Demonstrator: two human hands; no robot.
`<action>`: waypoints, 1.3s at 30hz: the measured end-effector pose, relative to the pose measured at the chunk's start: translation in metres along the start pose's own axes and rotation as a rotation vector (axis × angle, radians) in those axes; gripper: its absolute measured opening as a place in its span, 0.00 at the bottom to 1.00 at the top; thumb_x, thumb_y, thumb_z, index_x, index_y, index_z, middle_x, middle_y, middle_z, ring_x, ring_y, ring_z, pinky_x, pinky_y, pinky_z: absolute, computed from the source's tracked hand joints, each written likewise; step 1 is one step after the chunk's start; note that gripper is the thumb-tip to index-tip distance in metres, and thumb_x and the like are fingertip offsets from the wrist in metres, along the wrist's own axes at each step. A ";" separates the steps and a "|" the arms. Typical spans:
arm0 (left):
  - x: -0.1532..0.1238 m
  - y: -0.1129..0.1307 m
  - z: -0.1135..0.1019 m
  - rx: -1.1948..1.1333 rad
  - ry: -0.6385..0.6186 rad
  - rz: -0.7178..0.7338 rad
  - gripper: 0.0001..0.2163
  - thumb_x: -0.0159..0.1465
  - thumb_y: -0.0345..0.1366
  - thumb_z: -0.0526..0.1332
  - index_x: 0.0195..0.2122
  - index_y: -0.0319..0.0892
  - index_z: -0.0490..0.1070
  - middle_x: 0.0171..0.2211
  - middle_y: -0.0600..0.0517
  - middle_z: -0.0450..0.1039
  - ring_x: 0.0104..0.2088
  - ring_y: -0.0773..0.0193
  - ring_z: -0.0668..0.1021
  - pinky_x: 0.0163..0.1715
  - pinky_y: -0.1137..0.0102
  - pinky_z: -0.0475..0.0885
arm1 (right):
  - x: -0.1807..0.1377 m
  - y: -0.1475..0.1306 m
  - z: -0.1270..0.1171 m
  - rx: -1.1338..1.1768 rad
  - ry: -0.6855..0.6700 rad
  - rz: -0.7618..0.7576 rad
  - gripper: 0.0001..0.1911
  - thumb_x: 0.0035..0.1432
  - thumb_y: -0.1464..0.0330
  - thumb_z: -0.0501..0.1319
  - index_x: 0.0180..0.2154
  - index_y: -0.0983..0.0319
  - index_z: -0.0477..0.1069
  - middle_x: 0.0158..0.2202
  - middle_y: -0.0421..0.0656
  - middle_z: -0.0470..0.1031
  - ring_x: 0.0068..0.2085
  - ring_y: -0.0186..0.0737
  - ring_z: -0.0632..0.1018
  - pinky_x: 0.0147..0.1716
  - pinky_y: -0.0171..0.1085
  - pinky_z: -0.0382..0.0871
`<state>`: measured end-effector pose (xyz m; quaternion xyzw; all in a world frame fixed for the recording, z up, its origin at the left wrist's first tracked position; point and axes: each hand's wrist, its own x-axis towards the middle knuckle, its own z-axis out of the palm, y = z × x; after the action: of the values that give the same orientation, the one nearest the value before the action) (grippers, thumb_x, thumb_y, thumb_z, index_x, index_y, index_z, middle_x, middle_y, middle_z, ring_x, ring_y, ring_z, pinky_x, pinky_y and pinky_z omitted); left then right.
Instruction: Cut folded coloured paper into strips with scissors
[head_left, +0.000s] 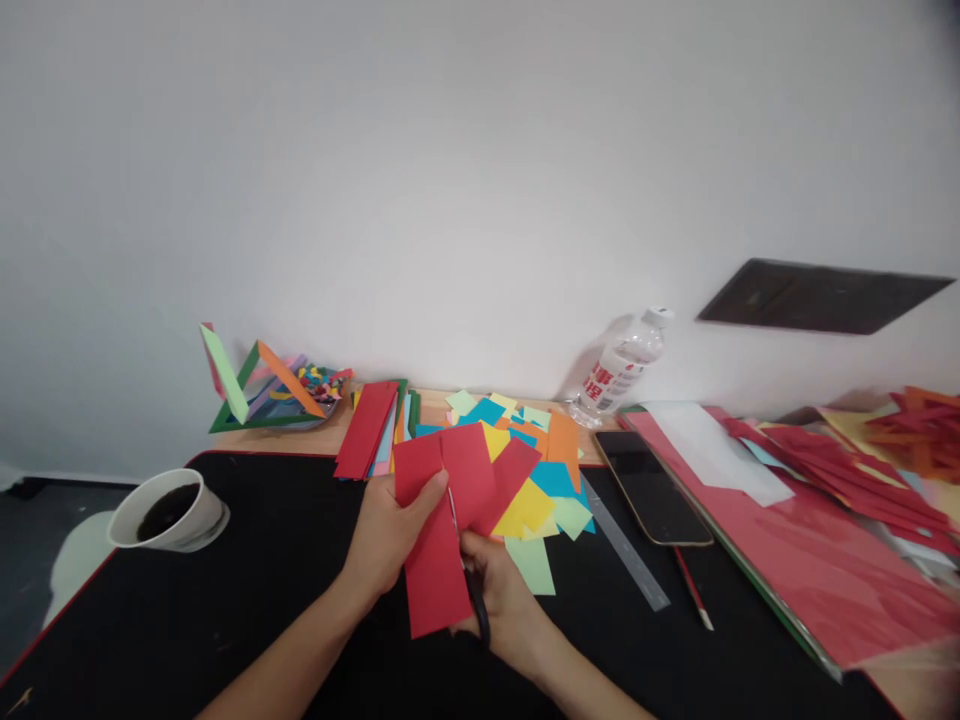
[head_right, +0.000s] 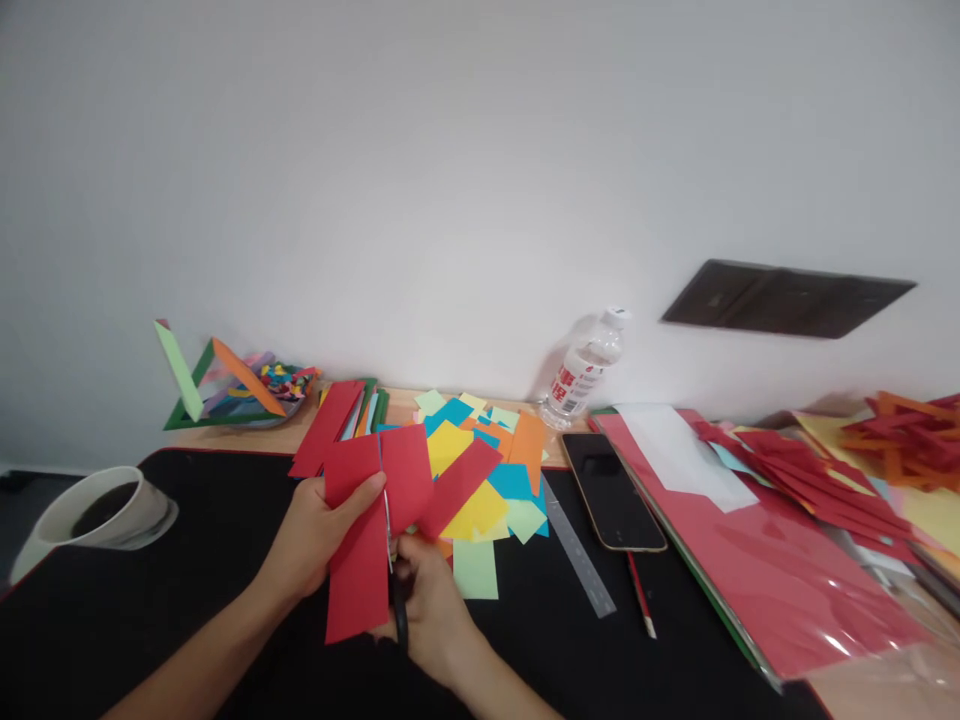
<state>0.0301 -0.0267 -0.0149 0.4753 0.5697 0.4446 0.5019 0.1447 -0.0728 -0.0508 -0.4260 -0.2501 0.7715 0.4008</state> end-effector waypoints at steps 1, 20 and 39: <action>0.000 0.000 0.000 -0.002 0.002 0.001 0.14 0.52 0.46 0.67 0.24 0.38 0.72 0.21 0.52 0.75 0.19 0.63 0.74 0.18 0.72 0.68 | -0.001 0.000 -0.001 -0.046 -0.026 -0.060 0.19 0.37 0.57 0.71 0.30 0.61 0.72 0.23 0.40 0.75 0.30 0.45 0.78 0.28 0.37 0.74; 0.006 -0.012 0.002 -0.059 0.043 0.093 0.13 0.51 0.44 0.67 0.22 0.38 0.73 0.17 0.54 0.73 0.17 0.65 0.73 0.15 0.74 0.65 | 0.017 0.021 -0.019 -0.300 -0.061 -0.328 0.21 0.30 0.67 0.75 0.26 0.61 0.67 0.14 0.31 0.66 0.14 0.31 0.69 0.14 0.29 0.65; 0.010 -0.003 -0.002 -0.433 -0.074 -0.038 0.16 0.51 0.46 0.69 0.28 0.35 0.75 0.23 0.46 0.79 0.20 0.60 0.79 0.21 0.69 0.75 | 0.006 -0.004 -0.021 -0.263 0.202 -0.657 0.15 0.46 0.63 0.70 0.31 0.60 0.66 0.19 0.32 0.64 0.20 0.30 0.67 0.21 0.29 0.62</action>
<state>0.0271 -0.0174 -0.0194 0.3617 0.4509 0.5294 0.6210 0.1621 -0.0652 -0.0614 -0.4450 -0.4296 0.5170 0.5917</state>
